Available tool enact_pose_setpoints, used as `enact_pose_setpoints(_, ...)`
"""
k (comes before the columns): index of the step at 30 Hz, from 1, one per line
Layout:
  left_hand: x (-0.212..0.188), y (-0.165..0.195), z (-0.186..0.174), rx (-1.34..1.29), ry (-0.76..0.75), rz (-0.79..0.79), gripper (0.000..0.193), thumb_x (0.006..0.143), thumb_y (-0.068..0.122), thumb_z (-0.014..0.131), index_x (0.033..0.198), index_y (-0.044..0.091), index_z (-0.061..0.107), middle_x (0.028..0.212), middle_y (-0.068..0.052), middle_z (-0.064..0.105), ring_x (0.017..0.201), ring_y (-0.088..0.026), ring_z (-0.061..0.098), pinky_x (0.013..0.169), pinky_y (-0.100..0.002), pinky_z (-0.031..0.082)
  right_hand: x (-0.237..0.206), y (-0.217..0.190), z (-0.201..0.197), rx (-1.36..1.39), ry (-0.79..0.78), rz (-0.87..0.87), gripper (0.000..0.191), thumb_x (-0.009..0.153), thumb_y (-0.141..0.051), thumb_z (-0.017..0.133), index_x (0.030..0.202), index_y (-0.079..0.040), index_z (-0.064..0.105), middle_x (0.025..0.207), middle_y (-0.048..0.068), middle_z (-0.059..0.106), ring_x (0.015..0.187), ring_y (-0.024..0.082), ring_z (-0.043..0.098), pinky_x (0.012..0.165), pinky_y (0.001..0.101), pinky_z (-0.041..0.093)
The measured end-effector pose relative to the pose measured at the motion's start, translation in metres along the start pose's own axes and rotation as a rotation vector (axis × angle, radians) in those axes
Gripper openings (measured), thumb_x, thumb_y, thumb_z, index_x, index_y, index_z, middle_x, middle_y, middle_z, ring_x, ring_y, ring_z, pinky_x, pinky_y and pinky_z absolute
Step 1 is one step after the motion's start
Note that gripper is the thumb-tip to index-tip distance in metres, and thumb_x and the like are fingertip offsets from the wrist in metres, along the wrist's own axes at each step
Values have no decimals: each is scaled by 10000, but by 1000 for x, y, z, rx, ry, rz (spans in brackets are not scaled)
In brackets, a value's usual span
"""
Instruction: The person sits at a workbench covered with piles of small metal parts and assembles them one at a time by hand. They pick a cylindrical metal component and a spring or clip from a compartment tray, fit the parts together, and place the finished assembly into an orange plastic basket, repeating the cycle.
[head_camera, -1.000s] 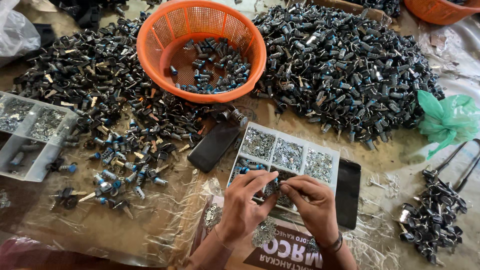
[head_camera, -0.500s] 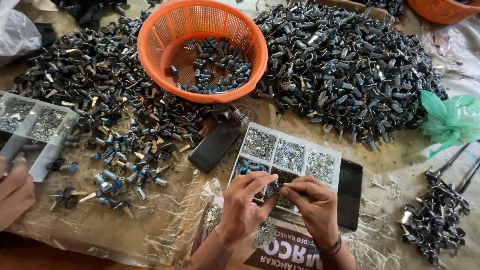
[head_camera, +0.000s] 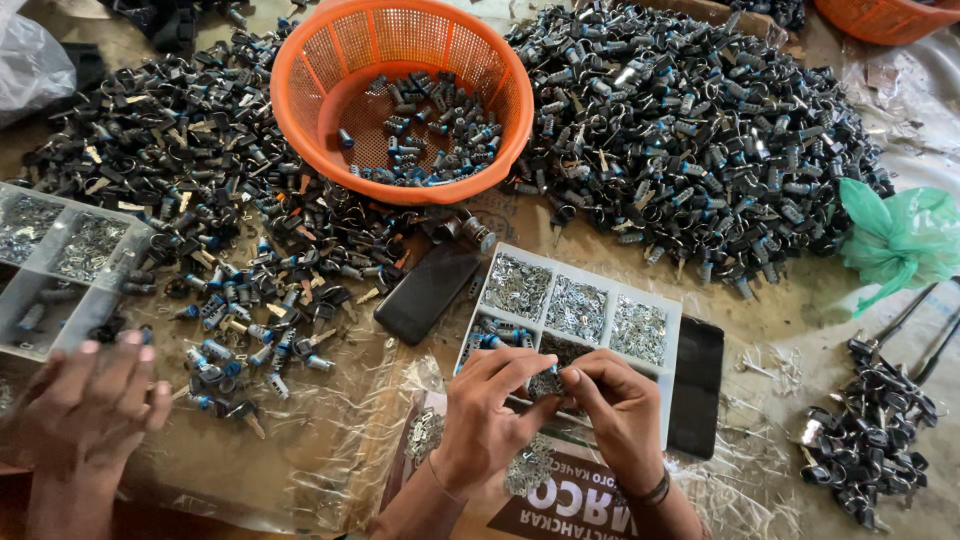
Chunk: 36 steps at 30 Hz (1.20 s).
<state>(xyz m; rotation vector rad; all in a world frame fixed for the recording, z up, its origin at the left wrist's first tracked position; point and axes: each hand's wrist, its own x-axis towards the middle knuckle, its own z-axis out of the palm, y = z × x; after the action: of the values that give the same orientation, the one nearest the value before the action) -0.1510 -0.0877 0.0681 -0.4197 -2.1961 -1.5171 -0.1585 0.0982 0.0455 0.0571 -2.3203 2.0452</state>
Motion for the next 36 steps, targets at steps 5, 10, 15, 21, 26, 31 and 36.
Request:
enact_pose_setpoints(5, 0, -1, 1, 13, -6, 4, 454, 690, 98, 901, 1118, 116, 752, 1059, -44, 743, 973, -249, 695, 853, -359, 555, -3, -4, 4, -83, 43, -91, 78, 915, -15, 727, 877, 51, 742, 877, 47, 694, 738, 71, 608, 622, 213, 489)
enact_pose_setpoints(10, -1, -1, 1, 38, 2, 68, 426, 726, 106, 901, 1123, 121, 749, 1069, -32, 741, 979, -236, 695, 860, -353, 556, -4, -3, 0, -63, 24, -89, 43, 846, 3, 759, 856, 45, 765, 868, 46, 693, 756, 78, 638, 629, 222, 509)
enact_pose_setpoints(15, 0, 1, -1, -52, -37, 50, 426, 747, 98, 887, 1154, 119, 761, 1089, -32, 751, 976, -217, 702, 846, -341, 566, 11, -6, -19, 240, -166, 93, 62, 835, 21, 784, 880, 32, 742, 877, 55, 668, 764, 93, 612, 659, 244, 495)
enact_pose_setpoints(21, 1, 0, 0, -52, -3, -49, 425, 737, 107, 893, 1143, 106, 768, 1112, -47, 758, 957, -227, 697, 826, -332, 570, 24, -16, 2, -818, -43, -325, 233, 709, -132, 816, 921, -45, 770, 910, 40, 666, 817, 187, 558, 659, 321, 467)
enact_pose_setpoints(26, 1, -3, 1, 8, 5, -30, 459, 722, 97, 878, 1165, 99, 758, 1143, -55, 749, 1013, -241, 699, 882, -344, 559, 20, -32, 8, -967, 23, -407, 118, 824, -203, 779, 893, -108, 765, 928, 10, 689, 899, 225, 589, 760, 364, 511)
enact_pose_setpoints(31, 1, -2, 1, 11, -22, -23, 468, 722, 77, 869, 1176, 96, 756, 1140, -62, 740, 1001, -253, 692, 886, -356, 552, 23, -36, 10, -1008, -49, -459, 239, 713, -172, 777, 933, -78, 769, 935, 61, 687, 929, 289, 589, 765, 386, 505)
enact_pose_setpoints(36, 2, -1, 0, 20, -6, -15, 451, 739, 85, 871, 1172, 92, 744, 1142, -60, 738, 1006, -255, 692, 891, -364, 550, 22, -37, 9, -880, 49, -421, 126, 793, -176, 790, 896, -104, 782, 922, 31, 695, 879, 249, 594, 754, 366, 503)
